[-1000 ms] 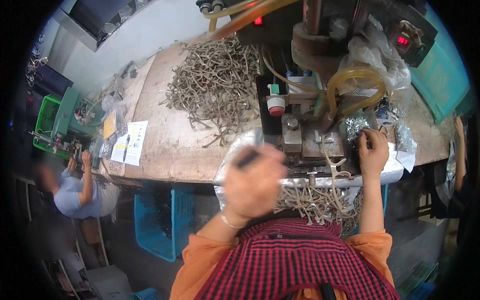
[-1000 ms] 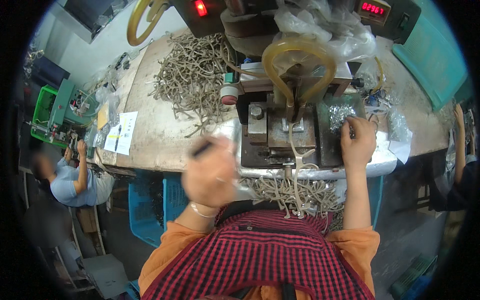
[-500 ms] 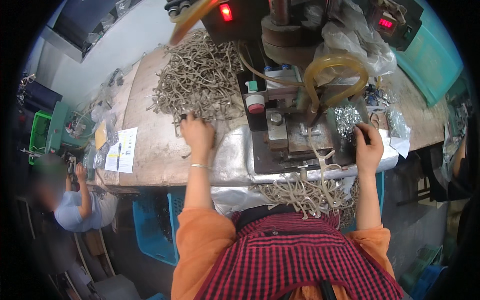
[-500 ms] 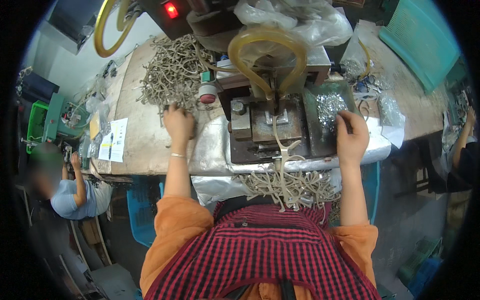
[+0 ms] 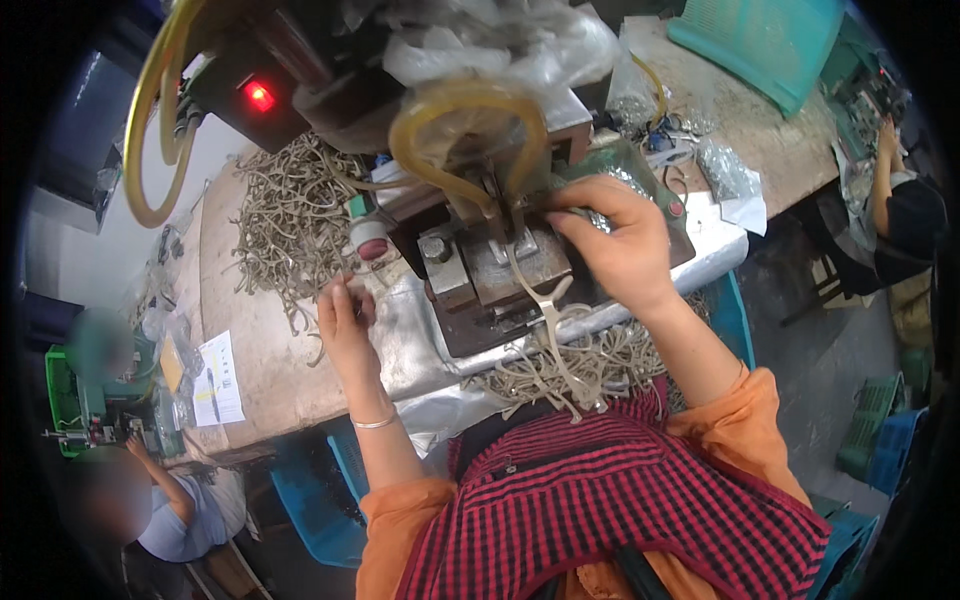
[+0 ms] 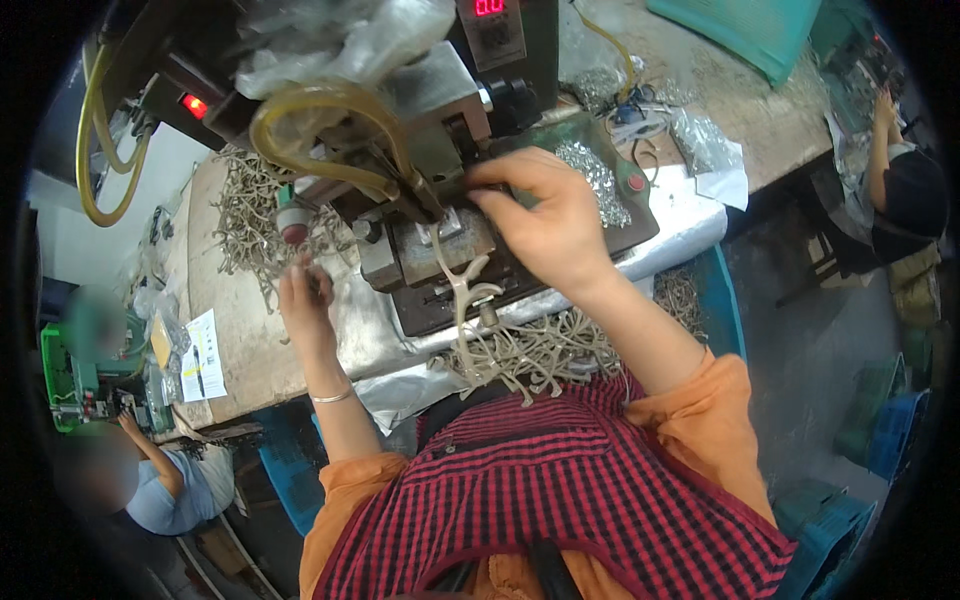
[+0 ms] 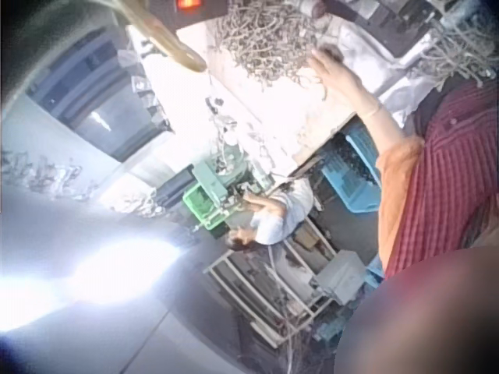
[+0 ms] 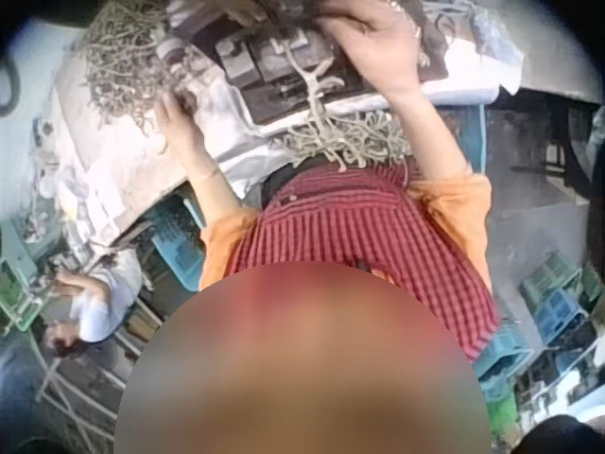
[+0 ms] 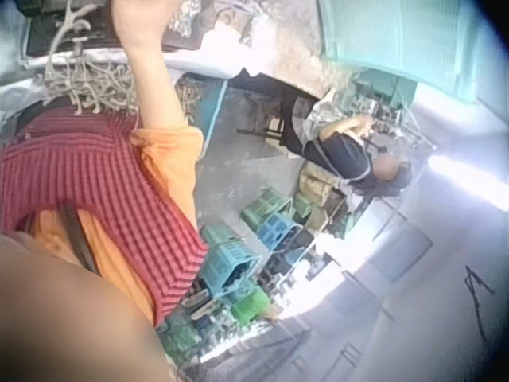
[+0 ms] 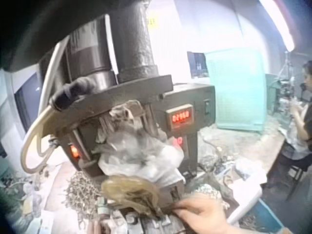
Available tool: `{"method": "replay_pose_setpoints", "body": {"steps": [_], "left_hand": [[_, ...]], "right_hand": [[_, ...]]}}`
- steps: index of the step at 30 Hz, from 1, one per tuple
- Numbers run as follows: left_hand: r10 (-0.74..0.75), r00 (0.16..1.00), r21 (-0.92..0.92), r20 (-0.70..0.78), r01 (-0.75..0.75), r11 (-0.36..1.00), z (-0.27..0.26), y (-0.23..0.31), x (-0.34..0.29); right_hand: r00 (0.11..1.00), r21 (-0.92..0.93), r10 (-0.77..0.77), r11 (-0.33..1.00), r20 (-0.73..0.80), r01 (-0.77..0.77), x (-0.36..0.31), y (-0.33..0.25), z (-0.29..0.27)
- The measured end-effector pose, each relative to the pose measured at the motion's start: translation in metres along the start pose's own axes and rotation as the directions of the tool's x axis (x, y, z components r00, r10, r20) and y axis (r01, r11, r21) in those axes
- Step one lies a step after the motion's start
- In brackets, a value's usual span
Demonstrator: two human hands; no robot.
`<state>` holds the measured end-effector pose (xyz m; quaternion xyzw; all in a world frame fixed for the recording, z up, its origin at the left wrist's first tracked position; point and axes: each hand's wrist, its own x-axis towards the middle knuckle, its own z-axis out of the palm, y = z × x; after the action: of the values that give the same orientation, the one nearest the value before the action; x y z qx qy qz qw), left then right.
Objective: The person repeatedly picks up wire-like components and small metallic parts, places them into a machine, and operates a lever to process them. The processed items are collected in a pile on the table. The task is performed continuously throughout the clip.
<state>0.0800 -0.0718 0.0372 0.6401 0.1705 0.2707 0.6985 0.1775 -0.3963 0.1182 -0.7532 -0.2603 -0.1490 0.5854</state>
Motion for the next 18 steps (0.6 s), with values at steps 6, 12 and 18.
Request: {"method": "replay_pose_setpoints", "body": {"steps": [6, 12, 18], "left_hand": [[0.655, 0.676, -0.288, 0.337, -0.589, 0.755, 0.079, 0.142, -0.034], [0.644, 0.740, -0.105, 0.191, -0.637, 0.764, 0.109, 0.158, -0.029], [0.249, 0.755, -0.157, 0.606, -0.193, 0.968, 0.098, 0.146, -0.079]], "right_hand": [[0.976, 0.429, 0.205, 0.877, 0.072, -0.216, 0.004, -0.020, 0.019], [0.976, 0.401, 0.218, 0.893, 0.017, -0.207, 0.005, -0.040, 0.027], [0.971, 0.255, 0.213, 0.938, 0.104, -0.234, -0.009, -0.040, -0.003]]}}
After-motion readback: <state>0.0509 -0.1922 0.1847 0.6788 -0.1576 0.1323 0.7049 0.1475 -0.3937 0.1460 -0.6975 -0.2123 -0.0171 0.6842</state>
